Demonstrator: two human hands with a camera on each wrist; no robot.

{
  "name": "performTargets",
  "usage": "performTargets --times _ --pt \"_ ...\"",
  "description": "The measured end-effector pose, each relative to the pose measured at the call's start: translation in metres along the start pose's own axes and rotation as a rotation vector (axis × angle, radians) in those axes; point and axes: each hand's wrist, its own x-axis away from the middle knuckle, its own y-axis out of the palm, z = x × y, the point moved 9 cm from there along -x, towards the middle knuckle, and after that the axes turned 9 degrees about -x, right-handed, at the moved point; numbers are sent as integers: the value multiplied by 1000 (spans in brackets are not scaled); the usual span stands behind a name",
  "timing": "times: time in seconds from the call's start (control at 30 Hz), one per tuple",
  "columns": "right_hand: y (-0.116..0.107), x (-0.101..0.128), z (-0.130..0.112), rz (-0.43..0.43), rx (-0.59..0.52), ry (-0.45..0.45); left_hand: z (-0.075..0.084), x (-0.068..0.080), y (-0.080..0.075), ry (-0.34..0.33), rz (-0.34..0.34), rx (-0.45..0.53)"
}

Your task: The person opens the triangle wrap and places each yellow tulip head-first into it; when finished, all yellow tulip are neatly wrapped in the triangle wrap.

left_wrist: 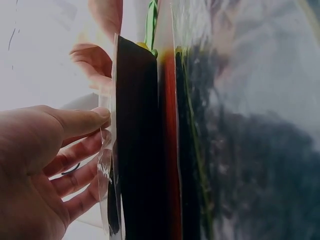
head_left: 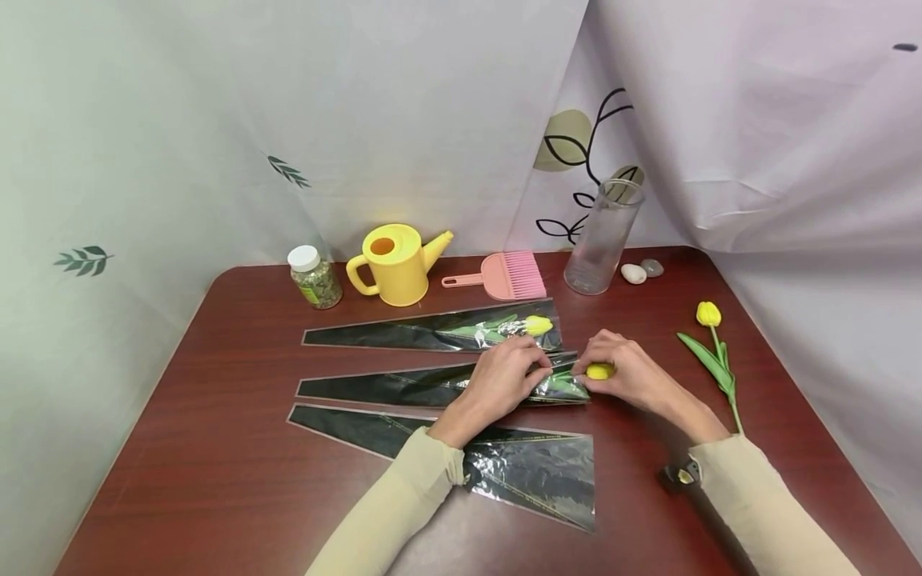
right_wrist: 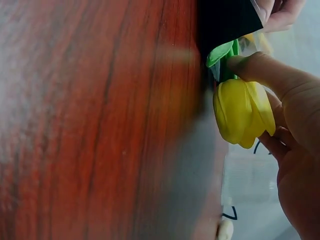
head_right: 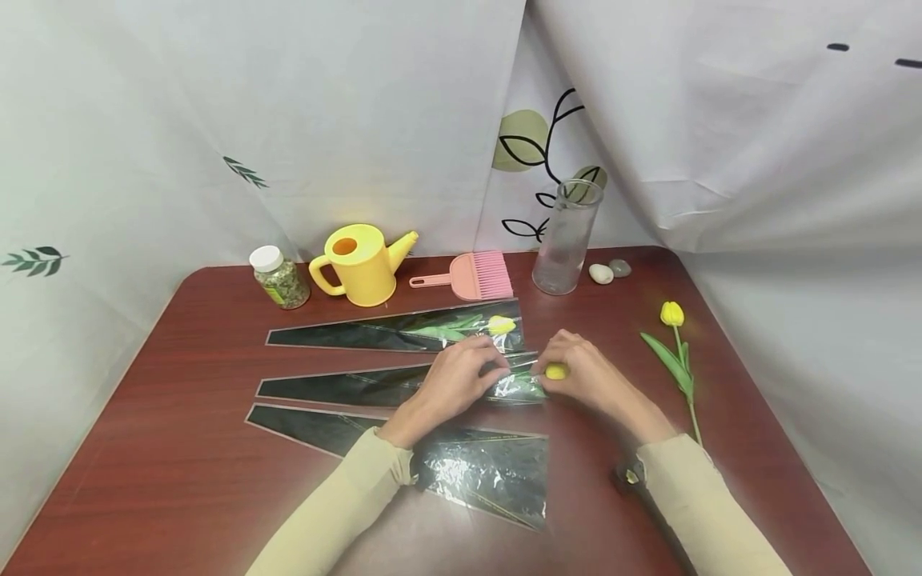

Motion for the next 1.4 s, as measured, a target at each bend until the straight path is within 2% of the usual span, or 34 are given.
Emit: performTargets --times 0.13,0.23,0.37,0.47,0.53,0.8,1.07,1.4 --pt "-8 6 -5 16 14 -1 1 0 1 2 -2 -10" --pt "-22 14 -5 80 26 29 2 1 1 7 -3 -19" --pt "-37 30 7 153 65 171 2 0 0 11 1 -24" --pt "-38 40 19 123 77 273 1 1 0 10 -2 -24" --pt "-35 43 25 85 63 300 1 2 0 10 -3 -24" --pt "-28 46 30 28 -15 259 2 1 -1 14 -2 -26" --pt "-25 44 28 52 -62 237 2 0 -2 11 -2 -16" --pt "-3 26 20 54 -138 234 3 0 -4 26 13 -19"
